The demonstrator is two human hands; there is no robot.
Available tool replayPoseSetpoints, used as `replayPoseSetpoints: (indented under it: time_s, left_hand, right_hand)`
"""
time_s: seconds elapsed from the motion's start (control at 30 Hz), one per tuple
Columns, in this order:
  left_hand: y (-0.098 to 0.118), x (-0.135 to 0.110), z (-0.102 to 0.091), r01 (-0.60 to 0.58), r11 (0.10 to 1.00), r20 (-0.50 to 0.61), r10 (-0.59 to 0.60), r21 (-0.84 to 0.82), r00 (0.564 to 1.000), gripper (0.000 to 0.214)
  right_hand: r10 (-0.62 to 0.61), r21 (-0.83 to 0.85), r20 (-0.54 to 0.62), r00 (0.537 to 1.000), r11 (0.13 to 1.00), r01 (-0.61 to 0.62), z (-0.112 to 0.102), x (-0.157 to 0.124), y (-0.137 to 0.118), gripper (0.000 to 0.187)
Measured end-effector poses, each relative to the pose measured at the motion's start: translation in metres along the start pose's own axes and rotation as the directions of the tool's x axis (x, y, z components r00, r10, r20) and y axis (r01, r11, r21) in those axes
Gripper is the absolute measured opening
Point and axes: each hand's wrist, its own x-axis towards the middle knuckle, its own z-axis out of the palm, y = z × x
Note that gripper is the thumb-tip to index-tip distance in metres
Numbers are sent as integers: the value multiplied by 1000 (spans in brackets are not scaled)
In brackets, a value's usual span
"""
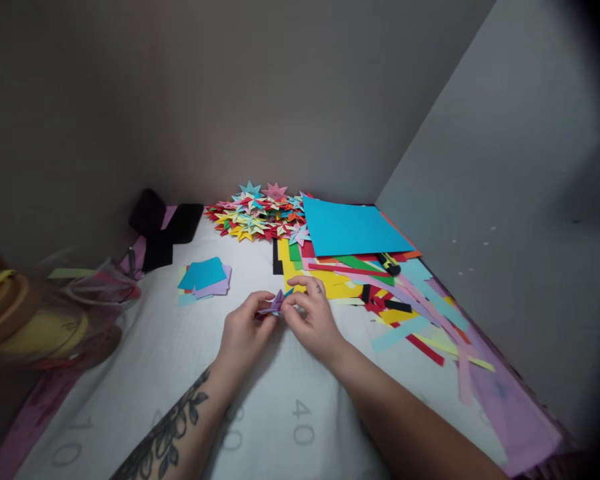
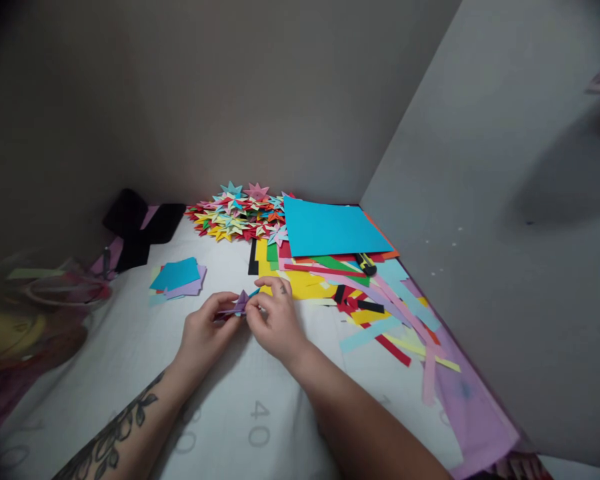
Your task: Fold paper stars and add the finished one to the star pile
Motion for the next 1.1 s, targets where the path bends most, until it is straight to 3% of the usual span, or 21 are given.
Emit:
replayPoseSetpoints:
  time_s: [0.27, 0.67, 0.93, 1.1]
  left_hand:
    - [1, 3, 0, 78, 994, 4, -78, -78, 997, 31]
    - [5, 9, 2, 218, 947, 35, -216, -238, 976, 38]
    - [8, 11, 3, 272, 905, 55, -269, -327, 961, 39]
    - [8, 11, 2, 314, 887, 80, -306, -338, 949, 43]
  right_hand:
    - [14, 57, -12, 1000, 998, -13, 1, 1, -2, 8]
    - [-183, -104, -78, 980, 979, 174, 4, -4, 3, 5]
    - [-222, -101, 20, 975, 970, 223, 2, -4, 5, 10]
    - [-241, -116, 7, 970, 964, 241, 2, -4, 5, 6]
